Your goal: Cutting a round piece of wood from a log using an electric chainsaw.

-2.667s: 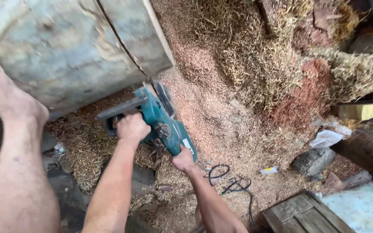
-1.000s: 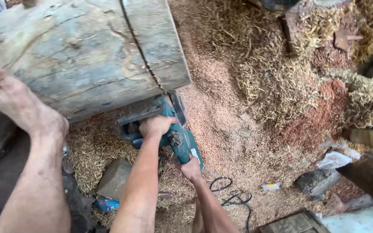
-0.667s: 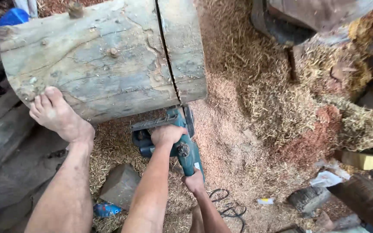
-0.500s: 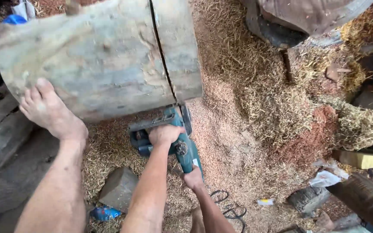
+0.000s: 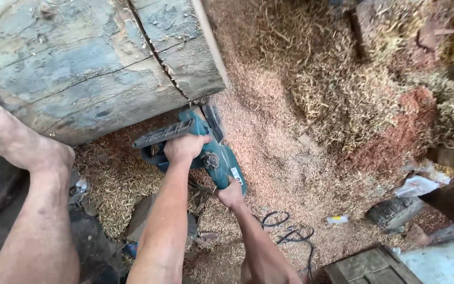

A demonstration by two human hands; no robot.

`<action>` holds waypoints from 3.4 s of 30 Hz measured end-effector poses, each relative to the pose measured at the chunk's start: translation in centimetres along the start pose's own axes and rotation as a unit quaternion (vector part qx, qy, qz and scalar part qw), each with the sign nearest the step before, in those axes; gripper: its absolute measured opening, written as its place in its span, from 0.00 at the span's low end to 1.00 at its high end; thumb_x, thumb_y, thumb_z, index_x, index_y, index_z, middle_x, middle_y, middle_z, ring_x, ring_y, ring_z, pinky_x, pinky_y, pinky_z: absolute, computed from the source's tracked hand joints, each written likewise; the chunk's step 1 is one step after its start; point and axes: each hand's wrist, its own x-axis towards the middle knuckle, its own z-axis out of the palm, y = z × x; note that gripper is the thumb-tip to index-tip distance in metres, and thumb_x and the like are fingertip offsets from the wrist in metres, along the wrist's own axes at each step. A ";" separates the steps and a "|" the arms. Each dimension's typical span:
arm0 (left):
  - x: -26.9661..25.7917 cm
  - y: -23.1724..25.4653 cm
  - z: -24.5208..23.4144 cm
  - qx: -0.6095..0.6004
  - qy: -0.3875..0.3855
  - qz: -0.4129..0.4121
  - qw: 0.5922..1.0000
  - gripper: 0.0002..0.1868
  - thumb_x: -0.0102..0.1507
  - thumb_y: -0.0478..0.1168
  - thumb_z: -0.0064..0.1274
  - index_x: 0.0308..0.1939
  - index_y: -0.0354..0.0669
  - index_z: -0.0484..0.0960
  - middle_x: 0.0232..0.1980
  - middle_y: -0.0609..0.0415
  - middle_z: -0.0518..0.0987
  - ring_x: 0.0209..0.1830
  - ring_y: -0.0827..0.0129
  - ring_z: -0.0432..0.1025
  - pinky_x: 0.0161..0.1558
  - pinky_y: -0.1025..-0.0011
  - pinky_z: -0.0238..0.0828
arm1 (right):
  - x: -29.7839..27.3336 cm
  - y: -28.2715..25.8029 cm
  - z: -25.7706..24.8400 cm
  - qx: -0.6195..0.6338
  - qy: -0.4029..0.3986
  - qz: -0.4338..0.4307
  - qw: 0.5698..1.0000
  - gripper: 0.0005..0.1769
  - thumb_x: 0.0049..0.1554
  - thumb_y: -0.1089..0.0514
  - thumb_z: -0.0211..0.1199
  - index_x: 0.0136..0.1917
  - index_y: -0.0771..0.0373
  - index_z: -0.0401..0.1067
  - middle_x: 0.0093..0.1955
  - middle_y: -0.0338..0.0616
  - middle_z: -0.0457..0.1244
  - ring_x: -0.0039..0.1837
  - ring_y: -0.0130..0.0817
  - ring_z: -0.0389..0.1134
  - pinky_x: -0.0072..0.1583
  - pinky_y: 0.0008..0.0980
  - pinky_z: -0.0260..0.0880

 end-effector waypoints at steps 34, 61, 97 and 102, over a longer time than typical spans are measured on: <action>-0.1 -0.8 -4.7 -0.044 -0.052 0.028 0.997 0.40 0.51 0.69 0.59 0.57 0.48 0.86 0.64 0.45 0.79 0.63 0.57 0.75 0.60 0.64 0.71 | -0.7 -2.6 0.9 -0.012 0.064 -0.055 0.996 0.16 0.40 0.60 0.66 0.44 0.68 0.75 0.35 0.49 0.69 0.36 0.35 0.68 0.42 0.37 0.70; 0.3 0.2 -6.1 -0.071 -0.030 0.009 0.997 0.42 0.48 0.65 0.64 0.59 0.46 0.83 0.64 0.44 0.79 0.62 0.57 0.75 0.60 0.63 0.72 | -0.5 -3.5 0.5 -0.046 0.058 -0.022 0.997 0.18 0.41 0.59 0.66 0.45 0.69 0.74 0.34 0.50 0.69 0.36 0.38 0.70 0.43 0.38 0.71; 1.7 0.2 -7.1 -0.099 -0.055 0.012 0.994 0.39 0.45 0.63 0.67 0.54 0.46 0.86 0.60 0.46 0.82 0.59 0.58 0.77 0.57 0.65 0.74 | -4.1 -7.5 -0.2 -0.065 0.075 0.013 0.995 0.25 0.43 0.53 0.73 0.51 0.69 0.75 0.37 0.51 0.71 0.38 0.37 0.71 0.46 0.38 0.72; 1.5 0.2 -7.4 -0.098 -0.055 0.011 0.994 0.39 0.44 0.63 0.67 0.53 0.45 0.87 0.59 0.46 0.82 0.58 0.58 0.78 0.58 0.65 0.74 | -5.4 -8.7 -0.5 -0.047 0.072 0.028 0.996 0.24 0.43 0.53 0.73 0.50 0.69 0.76 0.36 0.49 0.70 0.36 0.36 0.70 0.44 0.38 0.71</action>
